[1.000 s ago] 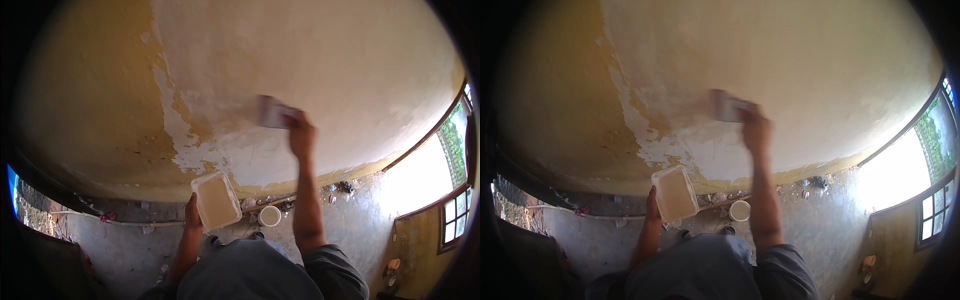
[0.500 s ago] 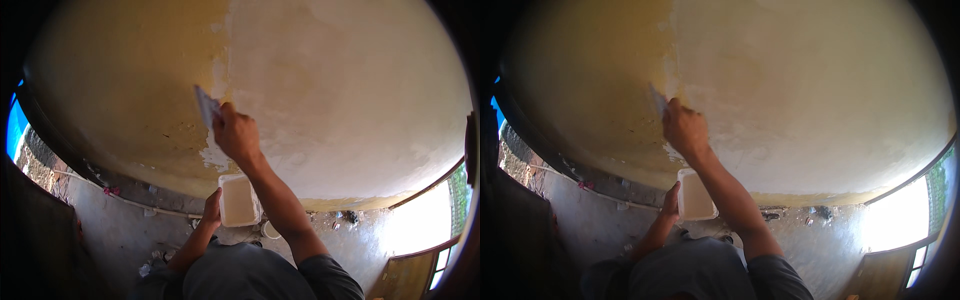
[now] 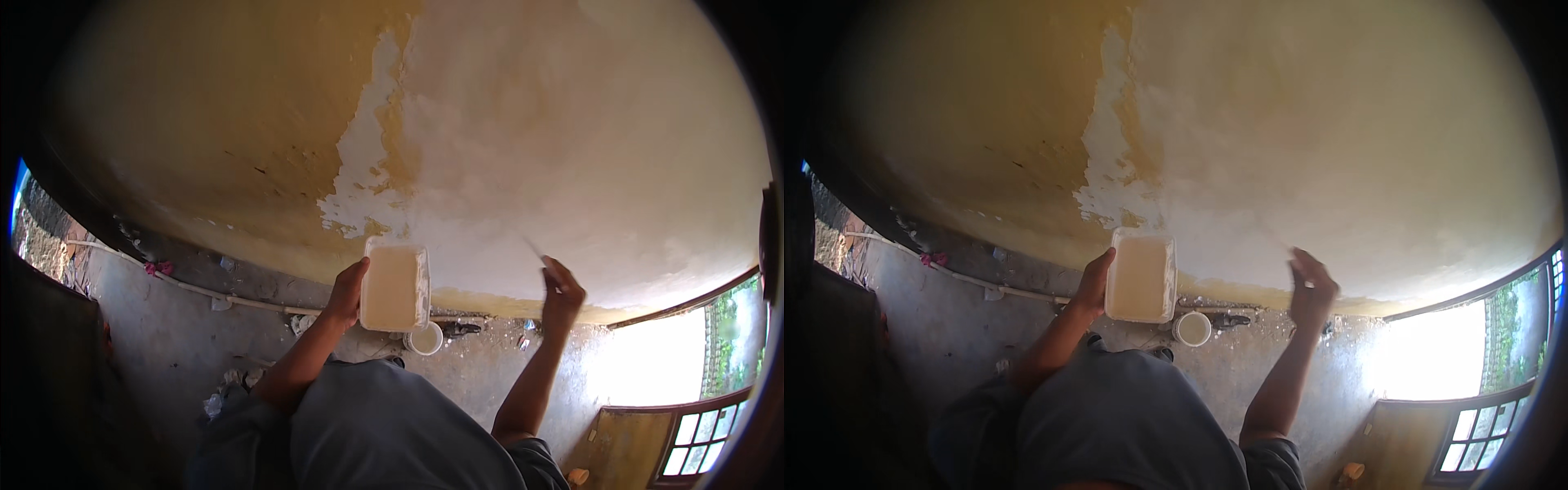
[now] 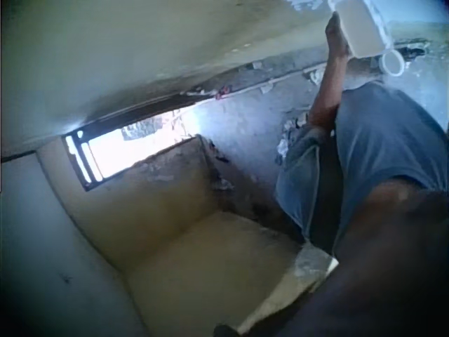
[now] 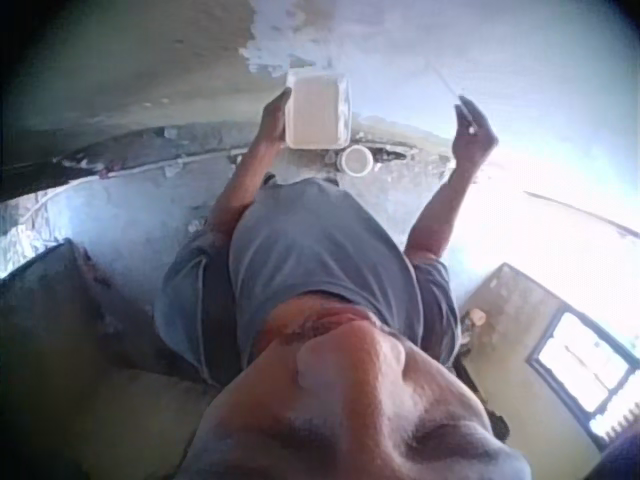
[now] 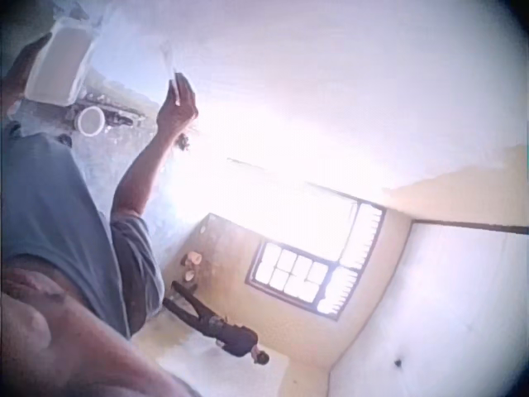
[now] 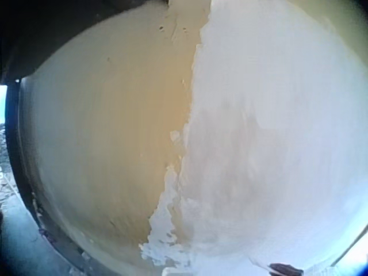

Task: The person applies plaster to a wall using a putty knife, frequently dipping the tool into a plastic container held in their other hand.

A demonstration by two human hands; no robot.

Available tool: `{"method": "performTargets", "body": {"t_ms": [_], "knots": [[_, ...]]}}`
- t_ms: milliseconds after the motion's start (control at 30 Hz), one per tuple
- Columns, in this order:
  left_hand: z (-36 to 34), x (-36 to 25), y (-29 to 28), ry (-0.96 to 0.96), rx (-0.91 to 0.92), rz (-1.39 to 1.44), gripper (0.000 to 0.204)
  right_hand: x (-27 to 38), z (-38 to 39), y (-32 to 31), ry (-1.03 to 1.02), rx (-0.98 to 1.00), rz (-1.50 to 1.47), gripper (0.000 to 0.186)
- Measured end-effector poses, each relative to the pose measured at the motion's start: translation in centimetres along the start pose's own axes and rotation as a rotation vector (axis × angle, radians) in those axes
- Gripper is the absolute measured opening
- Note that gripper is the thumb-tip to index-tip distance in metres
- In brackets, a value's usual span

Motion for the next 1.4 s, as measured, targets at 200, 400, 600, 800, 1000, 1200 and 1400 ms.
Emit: {"method": "performTargets", "body": {"t_ms": [200, 400, 600, 800, 1000, 1200, 1400], "knots": [[-1.5, -0.7, 0.9, -0.039, 0.09, -0.023, 0.047, 4.7, 2.9, 9.1, -0.63, 0.492, -0.037, 0.037], [-1.9, -1.3, 2.5, -0.038, 0.166, -0.055, 0.046, 2.9, 2.9, 10.7, -0.656, 0.528, 0.081, 0.046], [-2.1, -0.5, 2.5, -0.052, 0.097, -0.079, 0.044, 3.1, 3.6, 11.6, -0.647, 0.547, 0.087, 0.047], [-2.5, 0.1, 2.0, -0.037, 0.052, -0.107, 0.042, 3.6, 4.5, 12.9, -0.678, 0.498, 0.026, 0.046], [-2.4, -0.2, 1.7, -0.008, 0.024, -0.12, 0.042, 2.9, 5.0, 13.4, -0.619, 0.413, -0.108, 0.04], [-1.9, -1.2, 1.3, -0.014, -0.044, -0.104, 0.041, 1.1, 5.4, 13.6, -0.578, 0.279, -0.174, 0.041], [-1.0, -3.1, 0.8, 0.047, -0.056, -0.061, 0.047, 3.1, 5.1, 13.3, -0.736, 0.133, 0.044, 0.031]]}}
Point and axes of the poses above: each hand's wrist, its own z-axis away from the middle knuckle, its own y-axis out of the palm, x = y × z, the point moved 1 cm from there along -z, towards the middle knuckle, and after that the axes turned 12 degrees about -z, right-handed, at the moved point
